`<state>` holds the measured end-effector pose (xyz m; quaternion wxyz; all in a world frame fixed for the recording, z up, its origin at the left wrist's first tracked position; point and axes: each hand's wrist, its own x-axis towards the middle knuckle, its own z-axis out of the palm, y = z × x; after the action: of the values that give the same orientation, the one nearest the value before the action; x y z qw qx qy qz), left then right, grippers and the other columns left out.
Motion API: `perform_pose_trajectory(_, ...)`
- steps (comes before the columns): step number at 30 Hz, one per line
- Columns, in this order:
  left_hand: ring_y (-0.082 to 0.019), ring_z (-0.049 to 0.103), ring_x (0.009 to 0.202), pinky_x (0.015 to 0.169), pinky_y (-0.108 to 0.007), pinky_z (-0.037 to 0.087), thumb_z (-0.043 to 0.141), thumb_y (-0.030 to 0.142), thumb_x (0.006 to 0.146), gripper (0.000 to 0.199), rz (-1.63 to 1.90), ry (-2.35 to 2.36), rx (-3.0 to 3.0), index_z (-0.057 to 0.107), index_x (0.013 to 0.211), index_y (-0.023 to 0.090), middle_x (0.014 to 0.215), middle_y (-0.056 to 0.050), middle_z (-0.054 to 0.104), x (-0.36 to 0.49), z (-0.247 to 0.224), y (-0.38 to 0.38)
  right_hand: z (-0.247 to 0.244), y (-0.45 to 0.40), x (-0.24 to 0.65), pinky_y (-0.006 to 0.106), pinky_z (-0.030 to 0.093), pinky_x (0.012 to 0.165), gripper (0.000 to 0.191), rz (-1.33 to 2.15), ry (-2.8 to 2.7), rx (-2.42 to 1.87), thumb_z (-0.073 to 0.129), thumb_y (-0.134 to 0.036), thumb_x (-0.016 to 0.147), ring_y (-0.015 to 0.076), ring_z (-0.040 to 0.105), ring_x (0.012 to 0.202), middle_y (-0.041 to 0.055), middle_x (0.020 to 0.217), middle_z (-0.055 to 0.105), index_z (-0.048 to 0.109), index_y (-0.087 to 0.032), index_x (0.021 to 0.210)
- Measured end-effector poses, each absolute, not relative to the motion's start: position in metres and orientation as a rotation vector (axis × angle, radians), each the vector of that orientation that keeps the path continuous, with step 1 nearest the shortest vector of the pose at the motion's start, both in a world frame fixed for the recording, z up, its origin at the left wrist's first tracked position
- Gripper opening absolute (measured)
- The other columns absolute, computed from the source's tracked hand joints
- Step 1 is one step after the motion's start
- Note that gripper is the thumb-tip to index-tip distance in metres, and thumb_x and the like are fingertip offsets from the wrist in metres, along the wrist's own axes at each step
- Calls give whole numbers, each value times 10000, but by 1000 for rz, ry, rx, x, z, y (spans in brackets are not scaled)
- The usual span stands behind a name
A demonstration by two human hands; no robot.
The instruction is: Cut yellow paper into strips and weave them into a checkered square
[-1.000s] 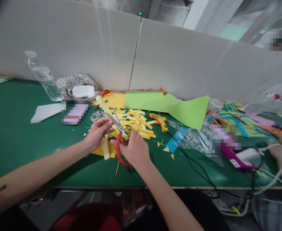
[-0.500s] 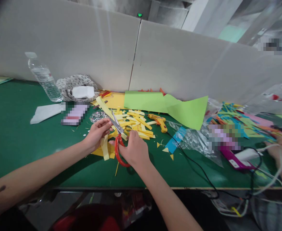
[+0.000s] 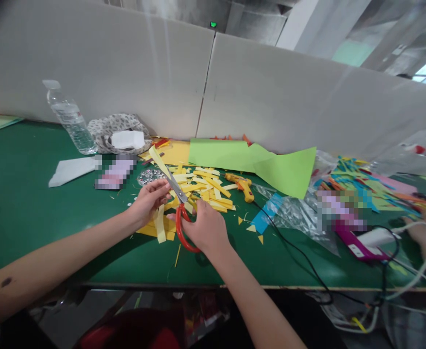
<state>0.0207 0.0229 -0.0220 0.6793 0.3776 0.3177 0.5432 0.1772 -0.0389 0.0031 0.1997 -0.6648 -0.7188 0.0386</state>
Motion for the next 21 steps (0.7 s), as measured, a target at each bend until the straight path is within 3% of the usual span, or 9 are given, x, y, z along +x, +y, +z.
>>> perform_pose_trajectory(21,-29,566,516,451,-108,421,775,282,624,224,1212,682,815,656,756,146,746,-4,675,20,-20,22,3,-39,178,236,284,485,451,-5,-1997,-1818,478,-630,737,125,452,499,-21,550,470,337,-225,598)
